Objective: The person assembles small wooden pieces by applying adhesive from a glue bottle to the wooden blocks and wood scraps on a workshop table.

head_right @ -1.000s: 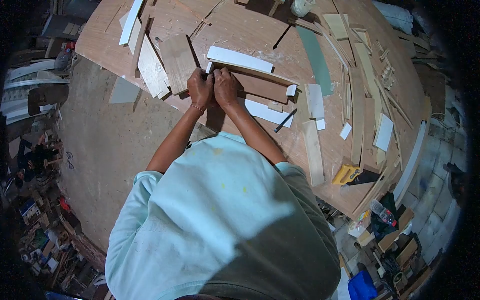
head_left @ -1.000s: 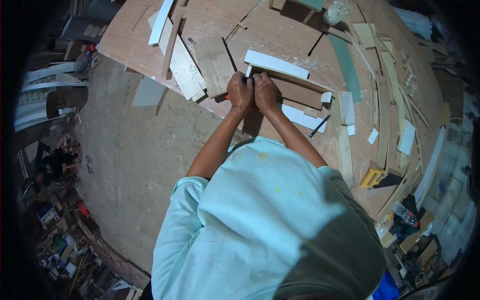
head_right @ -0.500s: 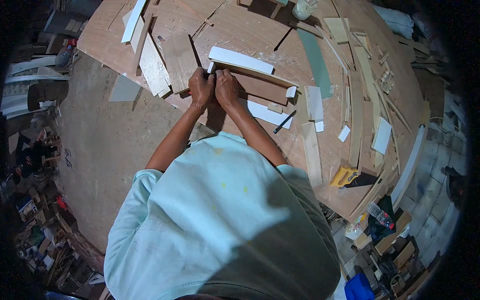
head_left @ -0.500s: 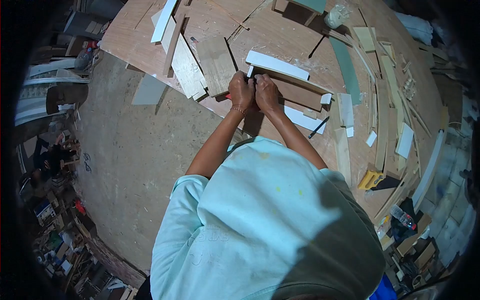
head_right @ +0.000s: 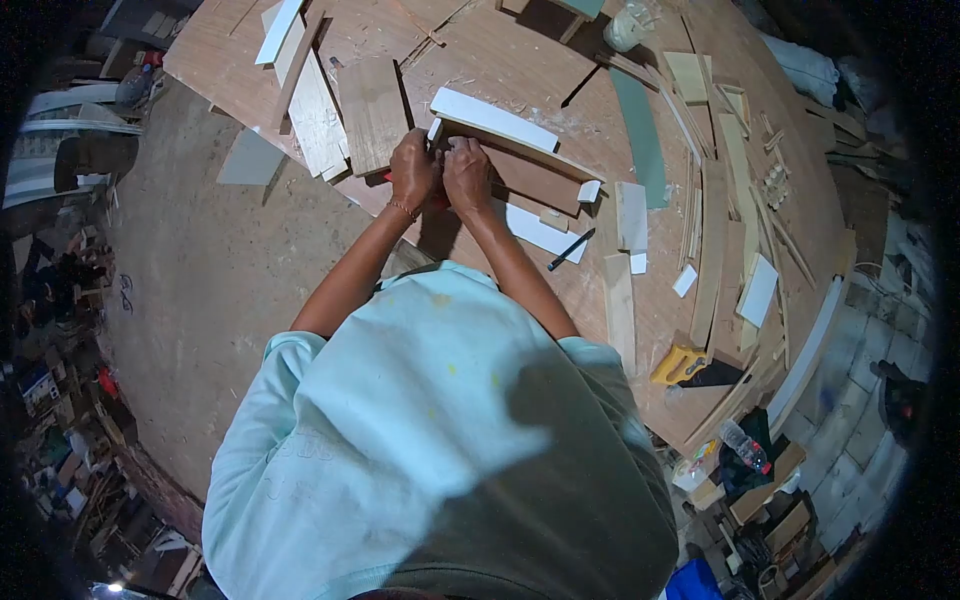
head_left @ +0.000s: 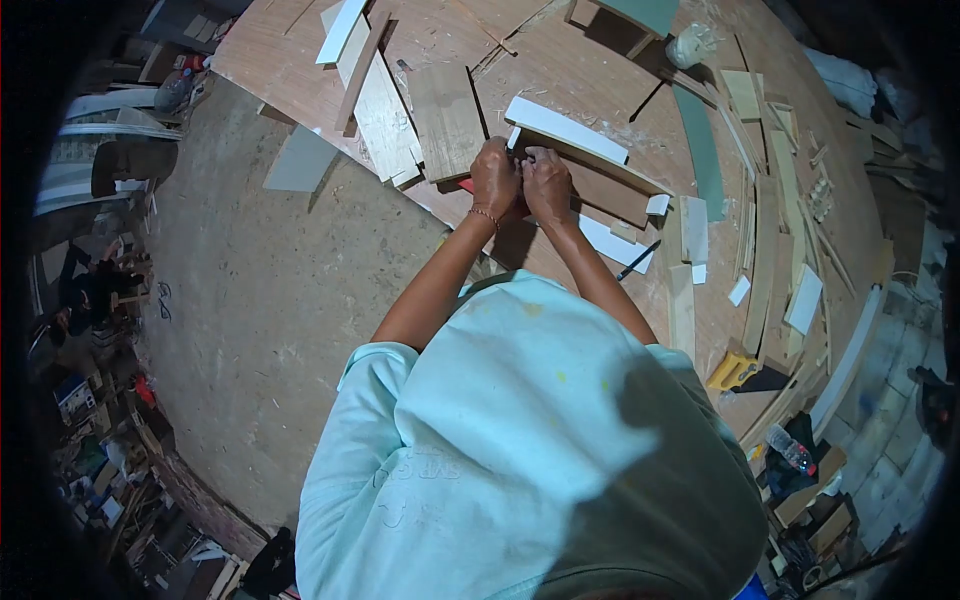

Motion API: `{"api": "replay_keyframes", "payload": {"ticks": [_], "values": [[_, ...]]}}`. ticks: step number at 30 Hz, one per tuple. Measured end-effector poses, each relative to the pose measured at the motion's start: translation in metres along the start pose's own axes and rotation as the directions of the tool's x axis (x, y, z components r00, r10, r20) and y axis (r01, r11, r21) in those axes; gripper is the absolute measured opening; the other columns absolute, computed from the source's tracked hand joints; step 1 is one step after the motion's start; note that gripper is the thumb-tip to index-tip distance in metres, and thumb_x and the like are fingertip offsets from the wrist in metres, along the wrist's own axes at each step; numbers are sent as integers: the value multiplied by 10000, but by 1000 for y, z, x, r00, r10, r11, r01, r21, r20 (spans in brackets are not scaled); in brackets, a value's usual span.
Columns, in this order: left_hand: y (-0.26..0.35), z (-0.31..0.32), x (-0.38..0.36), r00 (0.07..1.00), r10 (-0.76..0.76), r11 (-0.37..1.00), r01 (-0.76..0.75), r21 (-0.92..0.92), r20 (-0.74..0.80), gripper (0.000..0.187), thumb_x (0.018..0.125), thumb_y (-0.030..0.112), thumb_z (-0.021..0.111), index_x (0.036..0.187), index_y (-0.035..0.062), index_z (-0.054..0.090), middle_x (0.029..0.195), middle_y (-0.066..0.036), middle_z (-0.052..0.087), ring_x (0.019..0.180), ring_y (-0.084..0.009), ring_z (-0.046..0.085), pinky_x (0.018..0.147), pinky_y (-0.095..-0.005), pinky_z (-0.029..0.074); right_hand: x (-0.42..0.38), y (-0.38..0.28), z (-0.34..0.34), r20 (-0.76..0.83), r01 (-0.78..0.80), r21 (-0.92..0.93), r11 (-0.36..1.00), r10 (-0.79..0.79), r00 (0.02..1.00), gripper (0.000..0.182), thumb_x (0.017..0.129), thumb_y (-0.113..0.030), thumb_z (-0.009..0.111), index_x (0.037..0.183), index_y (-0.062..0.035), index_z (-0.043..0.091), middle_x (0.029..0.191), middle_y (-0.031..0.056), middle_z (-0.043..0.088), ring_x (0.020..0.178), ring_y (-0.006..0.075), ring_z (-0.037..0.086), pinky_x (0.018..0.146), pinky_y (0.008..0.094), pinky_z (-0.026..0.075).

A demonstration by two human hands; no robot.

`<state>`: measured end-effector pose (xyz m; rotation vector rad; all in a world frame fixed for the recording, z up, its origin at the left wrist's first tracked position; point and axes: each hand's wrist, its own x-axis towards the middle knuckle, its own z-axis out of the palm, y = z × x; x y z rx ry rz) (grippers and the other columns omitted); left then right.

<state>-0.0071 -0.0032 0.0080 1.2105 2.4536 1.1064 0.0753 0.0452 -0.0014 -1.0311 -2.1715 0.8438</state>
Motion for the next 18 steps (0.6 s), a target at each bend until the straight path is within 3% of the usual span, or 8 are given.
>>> {"api": "replay_keyframes", "payload": {"ticks": [6,11,18], "values": [[1,-1,-2,996,81,997,-81,-4,-48,192,609,-2,601,774,-15,504,704,-199,538,697,-366,546,607,-414,431,0,4,2,-7,12,-3,1000,-12,1000,181,716,-32,542,887,24,561,798,172,557,715,301,569,659,357,461],[4,-7,-5,999,10,1000,-11,11,36,302,609,-18,589,904,-35,525,817,-228,561,766,-372,553,660,-403,441,-1,6,1,-21,15,17,1000,-15,1000,192,706,-18,541,892,21,564,799,172,557,719,303,569,656,356,462],[8,-8,-12,993,-120,992,120,-26,-4,383,672,-7,557,1039,-85,480,930,-262,544,854,-373,545,752,-389,437,0,5,-2,5,30,-22,999,-29,1000,194,702,-12,544,891,24,569,823,169,564,728,298,573,666,351,463]]}}
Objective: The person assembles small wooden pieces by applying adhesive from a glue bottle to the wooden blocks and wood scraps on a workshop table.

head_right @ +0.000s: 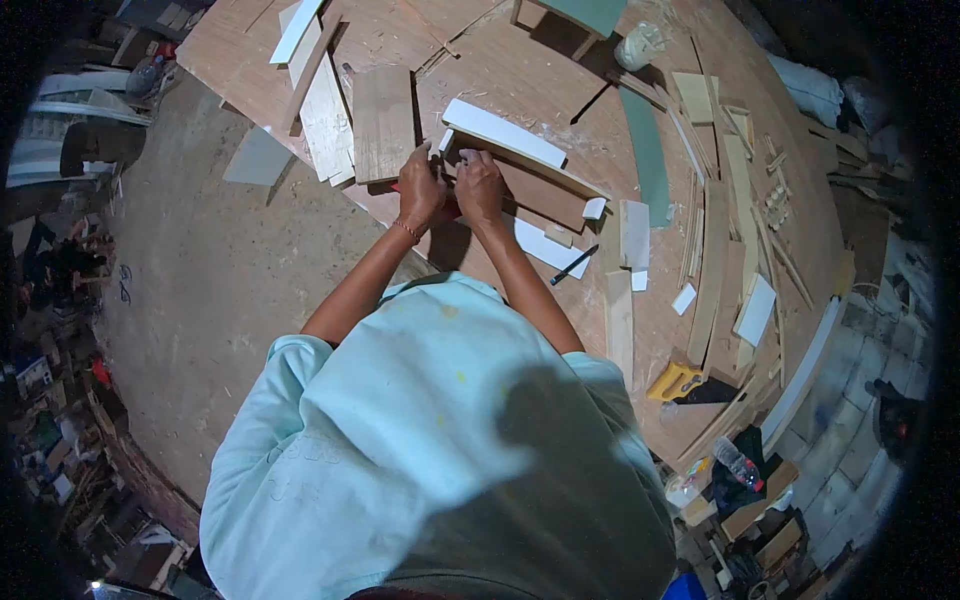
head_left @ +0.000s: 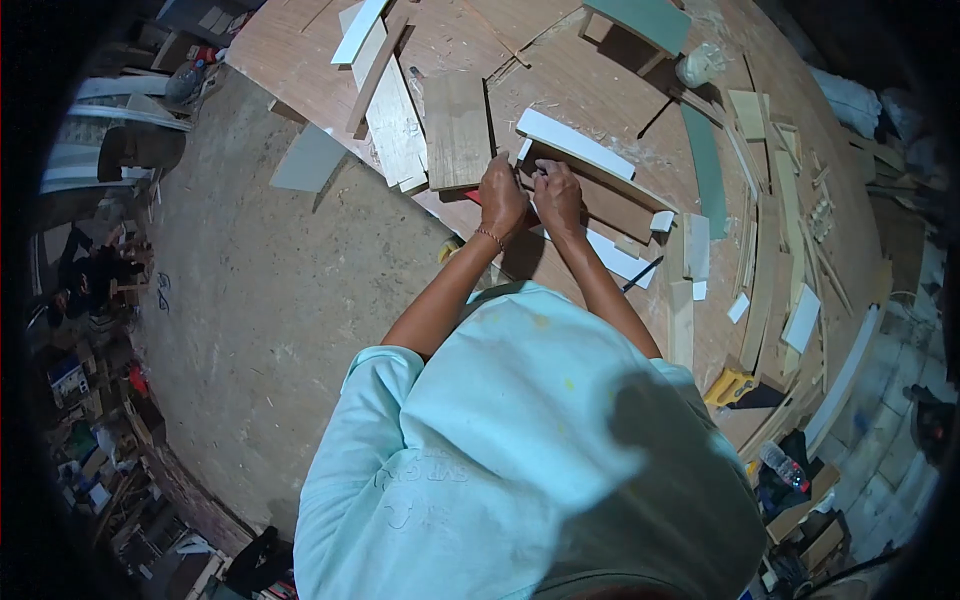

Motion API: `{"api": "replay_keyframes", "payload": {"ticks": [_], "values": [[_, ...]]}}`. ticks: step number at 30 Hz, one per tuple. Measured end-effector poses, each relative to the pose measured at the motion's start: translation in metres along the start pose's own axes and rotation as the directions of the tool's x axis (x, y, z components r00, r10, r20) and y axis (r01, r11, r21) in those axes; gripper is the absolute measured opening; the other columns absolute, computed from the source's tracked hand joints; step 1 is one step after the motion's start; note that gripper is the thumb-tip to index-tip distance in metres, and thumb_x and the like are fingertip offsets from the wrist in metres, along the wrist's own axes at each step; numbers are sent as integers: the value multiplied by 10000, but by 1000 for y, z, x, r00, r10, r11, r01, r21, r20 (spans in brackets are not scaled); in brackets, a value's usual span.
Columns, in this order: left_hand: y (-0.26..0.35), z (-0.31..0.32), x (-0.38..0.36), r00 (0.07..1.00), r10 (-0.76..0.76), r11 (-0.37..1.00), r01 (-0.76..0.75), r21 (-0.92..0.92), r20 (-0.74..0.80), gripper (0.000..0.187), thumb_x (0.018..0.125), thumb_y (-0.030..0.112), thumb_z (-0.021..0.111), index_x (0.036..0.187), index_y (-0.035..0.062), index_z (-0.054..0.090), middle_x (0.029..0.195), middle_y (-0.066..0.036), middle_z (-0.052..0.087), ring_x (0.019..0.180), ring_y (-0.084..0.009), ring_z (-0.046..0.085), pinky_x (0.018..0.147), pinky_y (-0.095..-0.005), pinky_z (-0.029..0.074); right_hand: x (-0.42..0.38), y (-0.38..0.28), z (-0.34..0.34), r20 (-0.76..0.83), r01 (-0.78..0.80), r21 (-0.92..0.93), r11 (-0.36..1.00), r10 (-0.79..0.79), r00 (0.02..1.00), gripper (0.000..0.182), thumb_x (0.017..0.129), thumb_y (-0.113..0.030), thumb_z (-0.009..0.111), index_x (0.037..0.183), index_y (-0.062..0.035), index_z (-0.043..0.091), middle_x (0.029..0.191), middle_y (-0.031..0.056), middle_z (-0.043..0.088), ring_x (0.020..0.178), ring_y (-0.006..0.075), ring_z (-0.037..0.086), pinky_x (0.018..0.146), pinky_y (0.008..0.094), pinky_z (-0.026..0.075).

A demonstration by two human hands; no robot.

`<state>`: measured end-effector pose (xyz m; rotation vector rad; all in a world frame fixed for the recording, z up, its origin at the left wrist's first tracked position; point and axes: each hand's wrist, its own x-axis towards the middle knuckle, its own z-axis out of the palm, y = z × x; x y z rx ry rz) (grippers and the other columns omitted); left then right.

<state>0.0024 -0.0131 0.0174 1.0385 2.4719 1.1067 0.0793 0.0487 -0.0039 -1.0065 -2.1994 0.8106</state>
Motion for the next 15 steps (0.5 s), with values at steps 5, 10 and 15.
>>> {"api": "replay_keyframes", "payload": {"ticks": [5,10,15], "values": [[-1,6,-8,996,18,988,-32,-149,-90,418,673,-50,506,1075,-131,422,873,-265,521,807,-376,531,710,-402,430,-2,4,3,18,6,8,1000,-7,1000,198,711,-31,560,900,21,579,841,161,572,728,274,580,666,336,463],[-5,8,-19,996,-91,970,92,-227,16,440,707,-66,458,1130,-141,366,1036,-305,468,979,-398,472,855,-391,380,-2,2,0,62,-55,31,998,53,997,206,721,-47,593,915,21,584,829,140,575,657,206,577,609,308,466],[-6,5,-22,985,-156,943,169,-288,69,466,695,-85,439,1149,-137,348,1101,-306,430,1043,-398,431,902,-394,343,1,-9,-7,123,-72,6,997,71,990,192,745,-65,566,901,46,562,832,154,570,658,226,583,613,316,467]]}}
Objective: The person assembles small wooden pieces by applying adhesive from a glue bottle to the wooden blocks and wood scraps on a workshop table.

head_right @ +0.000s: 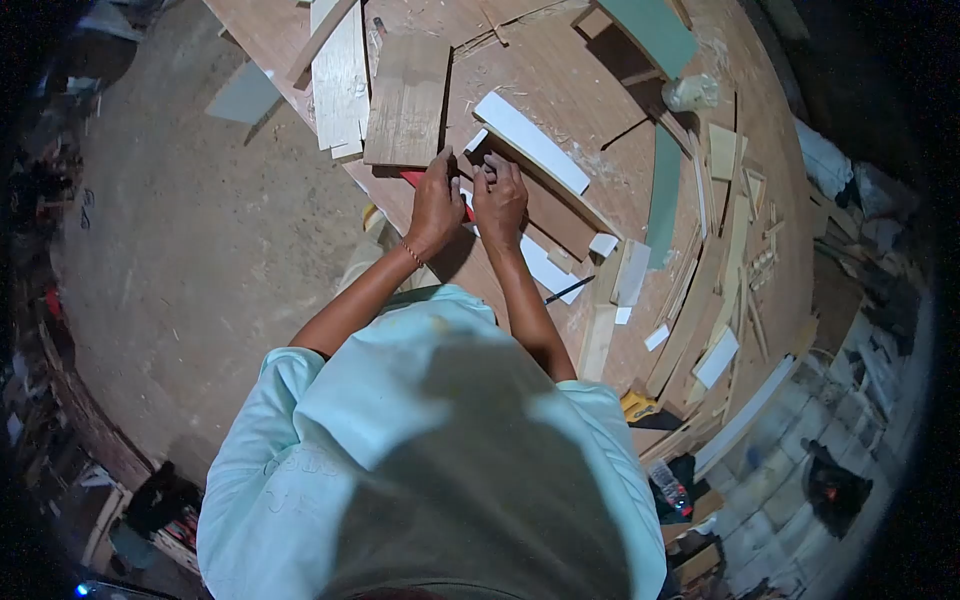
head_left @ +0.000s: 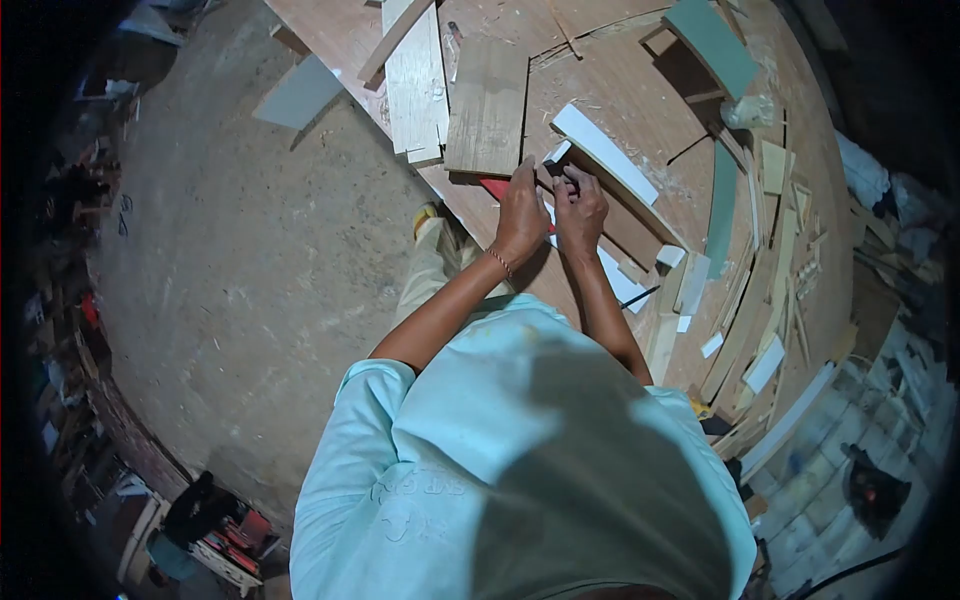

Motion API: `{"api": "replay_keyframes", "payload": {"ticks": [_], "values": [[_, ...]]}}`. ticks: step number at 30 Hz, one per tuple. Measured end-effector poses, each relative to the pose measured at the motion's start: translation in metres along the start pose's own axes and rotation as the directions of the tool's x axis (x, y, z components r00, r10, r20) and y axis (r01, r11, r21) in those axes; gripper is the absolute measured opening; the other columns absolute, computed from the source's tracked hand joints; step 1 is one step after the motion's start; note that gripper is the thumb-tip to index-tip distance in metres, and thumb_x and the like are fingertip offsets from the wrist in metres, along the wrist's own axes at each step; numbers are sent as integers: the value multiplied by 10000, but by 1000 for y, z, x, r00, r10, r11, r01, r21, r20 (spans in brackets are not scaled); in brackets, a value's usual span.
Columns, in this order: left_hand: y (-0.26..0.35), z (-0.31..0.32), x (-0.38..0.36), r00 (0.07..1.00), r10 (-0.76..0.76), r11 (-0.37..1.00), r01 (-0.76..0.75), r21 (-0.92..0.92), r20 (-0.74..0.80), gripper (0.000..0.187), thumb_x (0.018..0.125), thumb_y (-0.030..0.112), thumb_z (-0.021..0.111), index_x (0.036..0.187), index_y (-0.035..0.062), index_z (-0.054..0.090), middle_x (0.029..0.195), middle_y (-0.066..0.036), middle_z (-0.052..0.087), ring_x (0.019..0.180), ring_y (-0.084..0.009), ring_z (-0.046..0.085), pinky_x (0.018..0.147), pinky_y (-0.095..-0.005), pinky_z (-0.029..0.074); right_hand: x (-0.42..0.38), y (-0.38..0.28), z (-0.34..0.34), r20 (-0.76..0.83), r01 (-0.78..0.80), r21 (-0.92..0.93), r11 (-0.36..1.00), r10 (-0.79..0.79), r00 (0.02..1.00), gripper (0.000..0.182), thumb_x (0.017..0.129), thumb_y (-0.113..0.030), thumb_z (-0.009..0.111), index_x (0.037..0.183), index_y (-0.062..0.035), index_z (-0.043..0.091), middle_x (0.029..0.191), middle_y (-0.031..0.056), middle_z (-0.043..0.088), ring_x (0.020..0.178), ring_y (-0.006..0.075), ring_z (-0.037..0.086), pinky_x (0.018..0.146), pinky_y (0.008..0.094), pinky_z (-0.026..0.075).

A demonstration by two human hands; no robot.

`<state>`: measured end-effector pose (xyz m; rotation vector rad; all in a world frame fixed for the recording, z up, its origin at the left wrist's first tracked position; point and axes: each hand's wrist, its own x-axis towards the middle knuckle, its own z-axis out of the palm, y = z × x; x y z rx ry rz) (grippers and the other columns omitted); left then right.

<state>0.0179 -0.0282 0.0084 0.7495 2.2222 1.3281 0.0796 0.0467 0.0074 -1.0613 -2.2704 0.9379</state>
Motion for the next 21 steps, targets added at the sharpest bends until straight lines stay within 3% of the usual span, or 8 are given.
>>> {"api": "replay_keyframes", "payload": {"ticks": [2,3,6,9,12,16,21], "values": [[-4,3,-1,991,88,996,-85,30,-100,413,751,-27,465,1146,-106,372,1045,-273,482,951,-373,497,838,-383,389,2,-2,1,19,-35,4,999,35,999,192,744,-65,568,901,45,563,823,149,571,655,215,582,600,309,469],[-1,2,-1,993,60,998,-59,18,-104,413,751,-27,465,1146,-106,372,1045,-273,482,951,-373,497,838,-383,389,1,-3,1,16,-76,21,997,76,997,191,743,-64,570,900,45,564,814,143,572,652,204,580,586,303,470],[2,-3,0,999,-15,999,13,-43,-31,433,762,-16,461,1169,-98,342,1080,-270,462,982,-379,477,859,-383,375,3,-1,3,30,-110,18,994,110,994,206,736,-74,585,905,40,562,790,127,571,642,176,571,572,285,469],[2,-3,1,1000,-29,996,30,-83,7,455,774,-6,448,1199,-83,304,1125,-273,431,1031,-384,446,881,-385,361,1,0,5,38,-158,75,985,156,987,223,728,-80,600,914,36,557,766,114,568,629,157,560,573,277,468],[-6,4,0,1000,13,992,-13,-129,0,443,807,20,415,1222,-55,281,1183,-268,384,1086,-379,411,897,-394,351,3,3,8,39,-136,19,990,136,990,251,715,-106,633,917,21,556,755,93,566,616,141,550,562,268,456],[-6,3,1,995,98,989,-101,-112,-33,453,775,44,451,1168,-119,294,1135,-294,406,1063,-397,418,918,-404,340,4,6,11,30,-134,-60,989,136,990,293,674,-145,685,896,0,561,746,70,567,588,128,533,543,257,440],[-7,0,3,999,3,984,3,-181,36,444,771,32,443,1167,-110,298,1110,-303,413,1046,-397,431,905,-403,350,9,-7,11,13,-266,-105,958,268,963,328,669,-219,700,873,-2,562,730,79,563,575,132,514,537,265,435]]}}
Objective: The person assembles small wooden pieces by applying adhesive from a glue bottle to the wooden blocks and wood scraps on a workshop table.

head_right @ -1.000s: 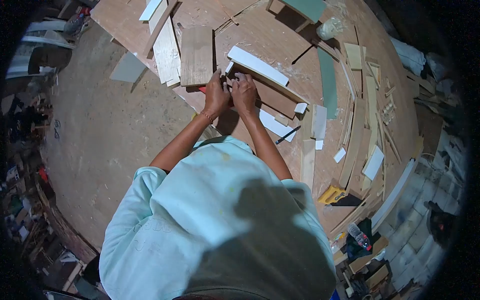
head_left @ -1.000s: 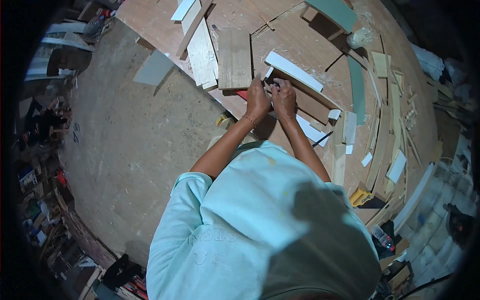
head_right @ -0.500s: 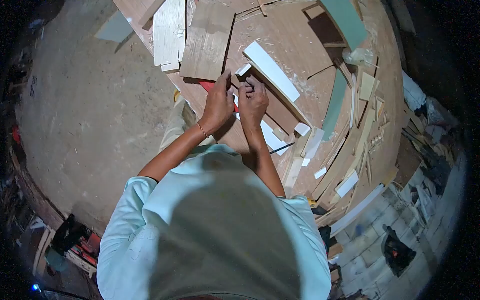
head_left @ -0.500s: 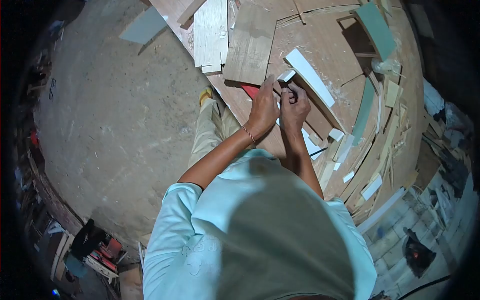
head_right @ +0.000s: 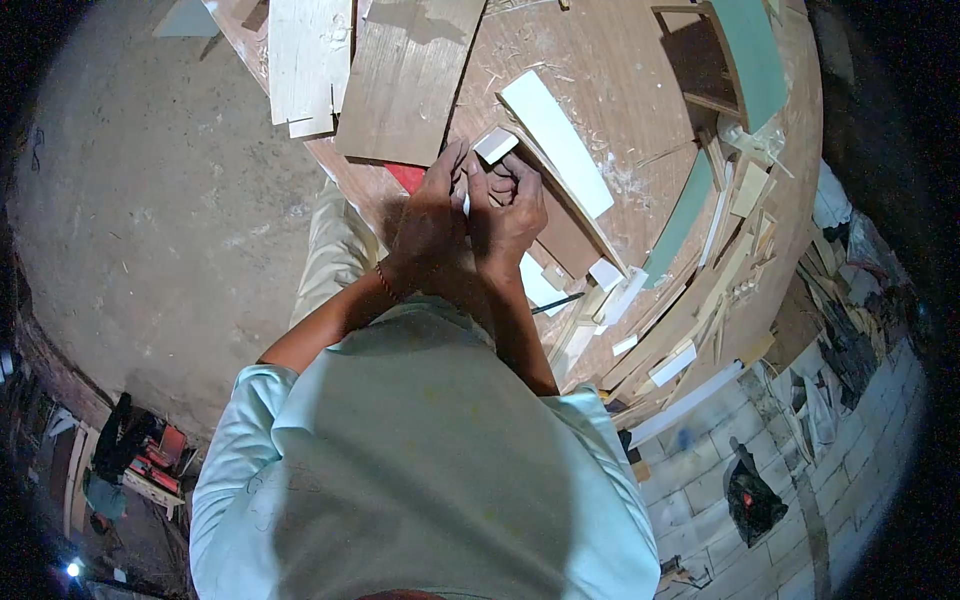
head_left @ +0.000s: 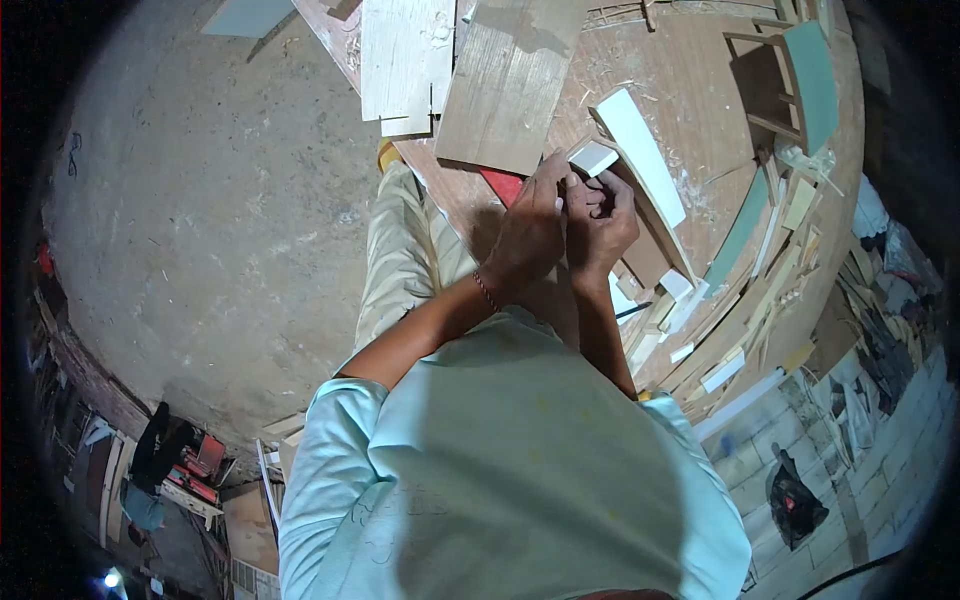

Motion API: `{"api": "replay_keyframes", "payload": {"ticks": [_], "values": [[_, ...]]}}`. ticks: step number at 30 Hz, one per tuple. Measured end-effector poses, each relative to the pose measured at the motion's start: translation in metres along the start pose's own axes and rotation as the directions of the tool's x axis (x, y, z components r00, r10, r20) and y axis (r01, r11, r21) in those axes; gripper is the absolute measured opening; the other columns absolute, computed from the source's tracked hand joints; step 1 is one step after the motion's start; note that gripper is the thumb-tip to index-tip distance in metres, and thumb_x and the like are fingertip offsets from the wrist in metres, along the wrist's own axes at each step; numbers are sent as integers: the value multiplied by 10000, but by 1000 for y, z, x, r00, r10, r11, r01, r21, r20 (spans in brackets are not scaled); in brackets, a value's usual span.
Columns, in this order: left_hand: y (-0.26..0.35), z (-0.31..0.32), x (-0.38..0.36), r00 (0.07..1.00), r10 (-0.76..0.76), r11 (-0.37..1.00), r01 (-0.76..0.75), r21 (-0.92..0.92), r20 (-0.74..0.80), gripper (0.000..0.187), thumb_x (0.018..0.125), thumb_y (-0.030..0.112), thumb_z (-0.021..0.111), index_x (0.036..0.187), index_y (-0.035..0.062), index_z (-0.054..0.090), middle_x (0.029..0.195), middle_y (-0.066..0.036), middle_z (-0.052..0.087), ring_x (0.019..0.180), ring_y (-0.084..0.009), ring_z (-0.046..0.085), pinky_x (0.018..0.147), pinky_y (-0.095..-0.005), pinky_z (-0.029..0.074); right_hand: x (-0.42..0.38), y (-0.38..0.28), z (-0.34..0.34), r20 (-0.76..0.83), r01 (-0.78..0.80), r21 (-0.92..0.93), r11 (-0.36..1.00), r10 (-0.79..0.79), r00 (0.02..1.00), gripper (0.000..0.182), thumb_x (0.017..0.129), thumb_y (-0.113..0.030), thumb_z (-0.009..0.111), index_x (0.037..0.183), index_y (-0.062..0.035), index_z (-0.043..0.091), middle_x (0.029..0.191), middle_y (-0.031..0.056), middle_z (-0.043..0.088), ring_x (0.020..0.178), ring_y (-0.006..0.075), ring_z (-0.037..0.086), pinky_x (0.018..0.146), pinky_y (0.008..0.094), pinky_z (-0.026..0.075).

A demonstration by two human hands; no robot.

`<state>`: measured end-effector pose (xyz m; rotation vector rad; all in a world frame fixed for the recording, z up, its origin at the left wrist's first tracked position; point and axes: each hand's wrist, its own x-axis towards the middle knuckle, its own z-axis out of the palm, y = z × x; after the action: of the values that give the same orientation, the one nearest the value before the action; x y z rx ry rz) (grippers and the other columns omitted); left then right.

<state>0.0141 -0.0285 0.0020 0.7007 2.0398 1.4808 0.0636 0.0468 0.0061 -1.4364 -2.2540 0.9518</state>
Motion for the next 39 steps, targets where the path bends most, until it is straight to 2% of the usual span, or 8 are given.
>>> {"api": "replay_keyframes", "payload": {"ticks": [7,10,13,23,28,34,36,39], "values": [[2,-1,3,989,-123,984,133,-120,82,487,793,59,472,1224,-64,281,1164,-261,403,1074,-358,442,888,-367,369,2,-6,-2,14,2,-7,1000,-2,1000,333,668,-232,706,840,11,555,719,86,560,564,134,506,533,262,434],[-1,2,2,999,0,1000,0,-6,32,498,795,92,491,1219,-67,285,1143,-266,411,1044,-361,462,868,-361,381,3,-9,-2,11,-14,14,1000,14,1000,339,673,-243,703,837,13,553,694,87,560,549,139,515,523,263,434],[9,-2,5,1000,-26,998,27,-64,15,421,794,62,431,1161,-99,300,1043,-292,444,976,-407,459,839,-409,376,4,-11,-2,-4,24,10,1000,-24,1000,326,680,-240,696,819,21,556,658,92,564,540,149,531,514,268,436],[9,-2,4,999,-30,998,32,-52,41,453,793,90,467,1162,-108,296,1047,-283,442,984,-395,455,846,-402,371,12,-21,-10,131,56,-151,987,-36,991,376,726,-320,608,763,48,541,657,180,564,580,298,561,553,359,444],[6,-1,8,972,-185,969,204,-136,144,462,788,95,481,1171,-88,297,1039,-267,448,977,-393,456,834,-404,376,15,-21,-10,153,38,-169,985,-12,988,417,718,-353,600,774,55,532,667,206,558,593,318,561,556,366,444],[20,-7,10,993,-97,993,101,-63,69,465,764,66,491,1160,-91,305,1056,-268,437,979,-407,452,828,-403,382,15,-24,-5,150,65,-192,979,-36,988,371,756,-332,548,708,33,498,626,204,546,564,339,560,535,402,437],[16,-4,7,998,-33,999,34,-21,45,469,759,58,492,1160,-98,304,1068,-273,430,990,-407,447,840,-398,376,15,-20,-2,73,206,-238,949,-194,978,285,764,-264,562,669,-1,510,526,160,518,462,295,529,433,352,408],[12,-5,5,998,47,998,-49,49,48,477,751,41,488,1162,-111,300,1089,-282,419,1012,-406,437,866,-389,362,15,-19,0,78,223,-308,925,-209,975,285,776,-270,532,696,4,526,549,175,531,496,331,540,456,392,412]]}}
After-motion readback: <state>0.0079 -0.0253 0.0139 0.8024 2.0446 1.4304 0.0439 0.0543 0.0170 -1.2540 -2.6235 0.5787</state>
